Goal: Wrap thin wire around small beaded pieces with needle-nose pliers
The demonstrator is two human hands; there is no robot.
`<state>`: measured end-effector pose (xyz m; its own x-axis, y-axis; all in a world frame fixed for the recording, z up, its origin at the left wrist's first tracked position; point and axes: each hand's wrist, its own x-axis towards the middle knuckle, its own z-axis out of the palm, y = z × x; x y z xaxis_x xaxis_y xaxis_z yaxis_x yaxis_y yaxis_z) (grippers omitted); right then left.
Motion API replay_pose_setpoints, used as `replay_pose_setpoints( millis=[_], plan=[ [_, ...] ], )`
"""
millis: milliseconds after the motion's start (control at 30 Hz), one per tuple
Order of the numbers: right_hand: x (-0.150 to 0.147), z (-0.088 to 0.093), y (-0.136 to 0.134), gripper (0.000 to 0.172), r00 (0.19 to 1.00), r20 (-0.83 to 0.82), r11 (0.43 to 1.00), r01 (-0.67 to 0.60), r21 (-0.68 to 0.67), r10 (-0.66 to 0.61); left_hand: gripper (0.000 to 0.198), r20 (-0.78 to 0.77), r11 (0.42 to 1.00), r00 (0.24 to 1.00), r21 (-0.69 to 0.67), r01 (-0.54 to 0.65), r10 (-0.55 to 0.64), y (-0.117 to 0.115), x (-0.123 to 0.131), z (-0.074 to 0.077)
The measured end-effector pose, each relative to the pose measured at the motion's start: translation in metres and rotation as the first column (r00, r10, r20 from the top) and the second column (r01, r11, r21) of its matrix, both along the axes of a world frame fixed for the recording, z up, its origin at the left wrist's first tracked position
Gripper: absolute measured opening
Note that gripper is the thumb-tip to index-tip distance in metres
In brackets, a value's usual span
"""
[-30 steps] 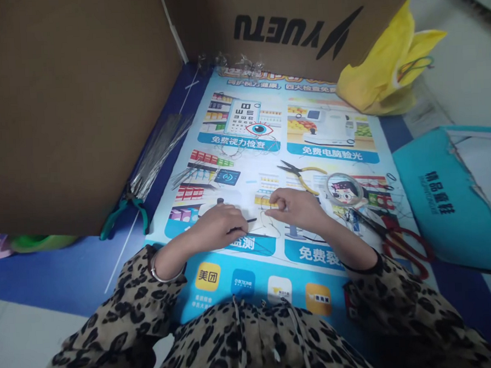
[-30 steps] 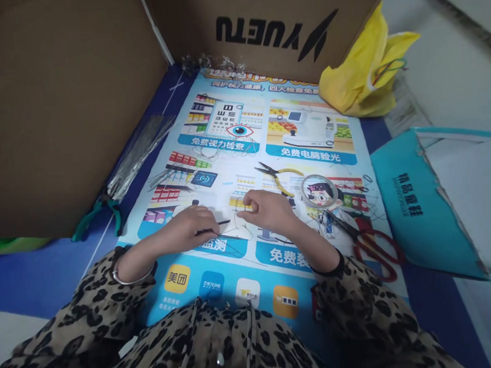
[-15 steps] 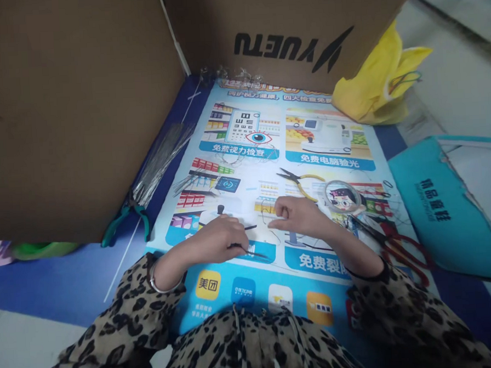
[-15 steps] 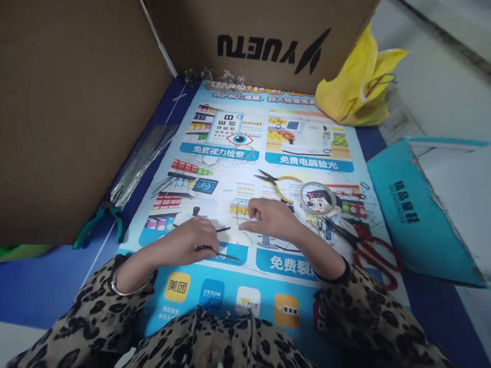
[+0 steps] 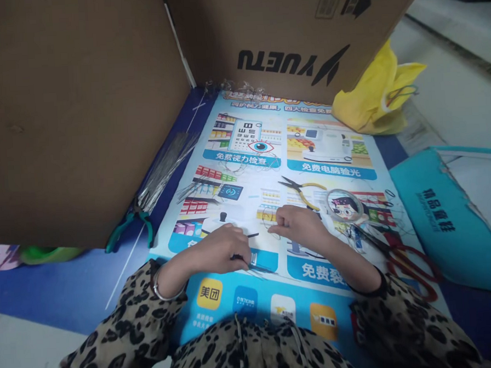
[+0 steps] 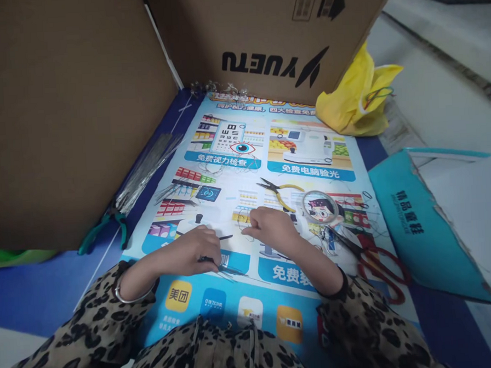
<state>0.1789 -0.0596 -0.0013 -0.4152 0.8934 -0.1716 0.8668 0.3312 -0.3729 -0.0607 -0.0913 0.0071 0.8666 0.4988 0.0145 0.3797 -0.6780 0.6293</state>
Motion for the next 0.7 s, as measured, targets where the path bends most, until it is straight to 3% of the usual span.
replay_pose_setpoints(
  millis=[200, 300, 567, 700],
  plan=[
    [0.000, -0.016, -0.002, 0.032, 0.995, -0.059, 0.982, 0.087, 0.166, -0.078, 0.013, 0.005, 1.000, 1.000, -0.002, 0.012, -0.012, 0.001, 0.001, 0.002],
    [0.000, -0.021, -0.003, 0.039, 0.997, -0.039, 0.972, 0.068, 0.224, -0.061, 0.015, 0.017, 1.000, 1.000, -0.006, 0.024, -0.024, 0.002, 0.000, 0.001],
    [-0.001, -0.025, -0.004, 0.033, 1.000, -0.025, 0.966, 0.006, 0.258, 0.000, 0.010, 0.133, 0.990, 0.991, -0.140, 0.016, 0.003, 0.003, 0.000, 0.000],
    [0.000, -0.027, -0.004, 0.033, 0.998, -0.040, 0.952, -0.028, 0.304, 0.042, 0.013, 0.207, 0.976, 0.972, -0.208, -0.066, 0.110, 0.004, -0.003, -0.003]
  ],
)
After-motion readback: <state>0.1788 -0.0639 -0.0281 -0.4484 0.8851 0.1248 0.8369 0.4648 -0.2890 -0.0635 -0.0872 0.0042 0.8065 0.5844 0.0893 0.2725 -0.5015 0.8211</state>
